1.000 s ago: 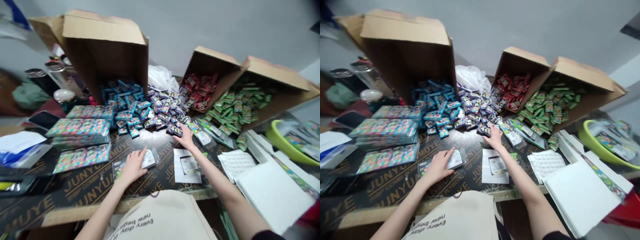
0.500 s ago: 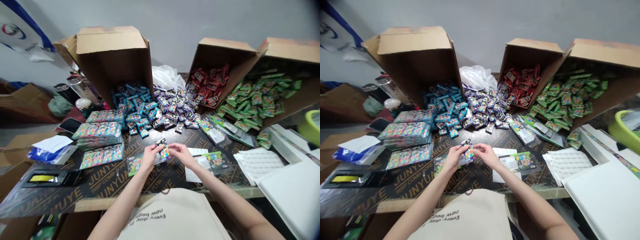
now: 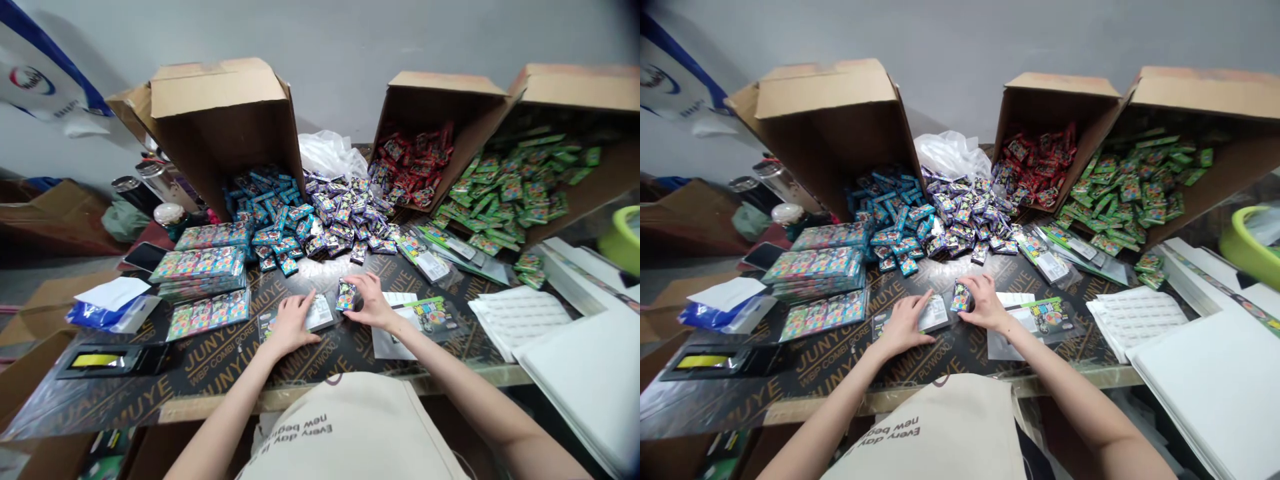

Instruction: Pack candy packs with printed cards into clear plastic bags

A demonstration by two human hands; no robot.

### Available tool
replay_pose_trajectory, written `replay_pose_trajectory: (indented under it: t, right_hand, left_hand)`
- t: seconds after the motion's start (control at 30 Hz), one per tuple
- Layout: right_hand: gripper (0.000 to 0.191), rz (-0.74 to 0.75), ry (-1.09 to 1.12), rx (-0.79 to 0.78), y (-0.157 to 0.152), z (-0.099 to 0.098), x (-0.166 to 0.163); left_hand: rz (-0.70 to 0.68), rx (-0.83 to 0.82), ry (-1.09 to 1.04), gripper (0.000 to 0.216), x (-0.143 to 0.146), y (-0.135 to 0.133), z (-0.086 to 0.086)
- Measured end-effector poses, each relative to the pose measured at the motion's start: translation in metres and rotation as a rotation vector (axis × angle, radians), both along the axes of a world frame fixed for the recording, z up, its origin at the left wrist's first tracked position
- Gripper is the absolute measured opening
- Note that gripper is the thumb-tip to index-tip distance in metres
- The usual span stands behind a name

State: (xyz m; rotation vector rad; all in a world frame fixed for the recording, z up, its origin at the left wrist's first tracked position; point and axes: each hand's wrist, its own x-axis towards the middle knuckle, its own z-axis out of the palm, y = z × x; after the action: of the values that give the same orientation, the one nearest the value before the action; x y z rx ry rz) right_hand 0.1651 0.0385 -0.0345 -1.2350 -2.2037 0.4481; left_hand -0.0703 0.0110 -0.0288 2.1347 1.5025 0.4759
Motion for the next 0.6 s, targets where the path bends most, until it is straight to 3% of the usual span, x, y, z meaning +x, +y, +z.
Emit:
replay_pose_trajectory:
  t: [0.1,0.3,0.37,0.43,0.5,0.6]
  right_hand:
    - [0.071,0.07,-0.018,-0.059,-0.003,-0.006,0.001]
    - [0.084,0.267,0.138,-0.192,-0.003,0.001,-0.001]
    - [0.095,0.227,0.156,-0.178,-0.003,0.003,-0.001]
    - [0.102,0.092,0.185,-0.134,-0.007,0.004,-0.002]
    - [0.093,0.039,0.194,-0.124,-0.013,0.005,-0.006]
    - [0.067,0.169,0.133,-0.124,-0.011,0.007,-0.007]
  left_hand:
    - [-0.05,0.026,0.112,0.098,-0.002,-0.004,-0.003]
    - [-0.128,0.026,-0.015,0.094,-0.004,-0.004,0.004]
    - [-0.122,0.029,-0.026,0.092,-0.005,-0.002,0.005]
    - [-0.079,0.046,-0.03,0.092,-0.004,0.002,0.006]
    - [-0.051,0.061,-0.036,0.093,-0.003,0.006,0.005]
    - [-0.055,0.066,-0.031,0.093,0.001,0.01,-0.001]
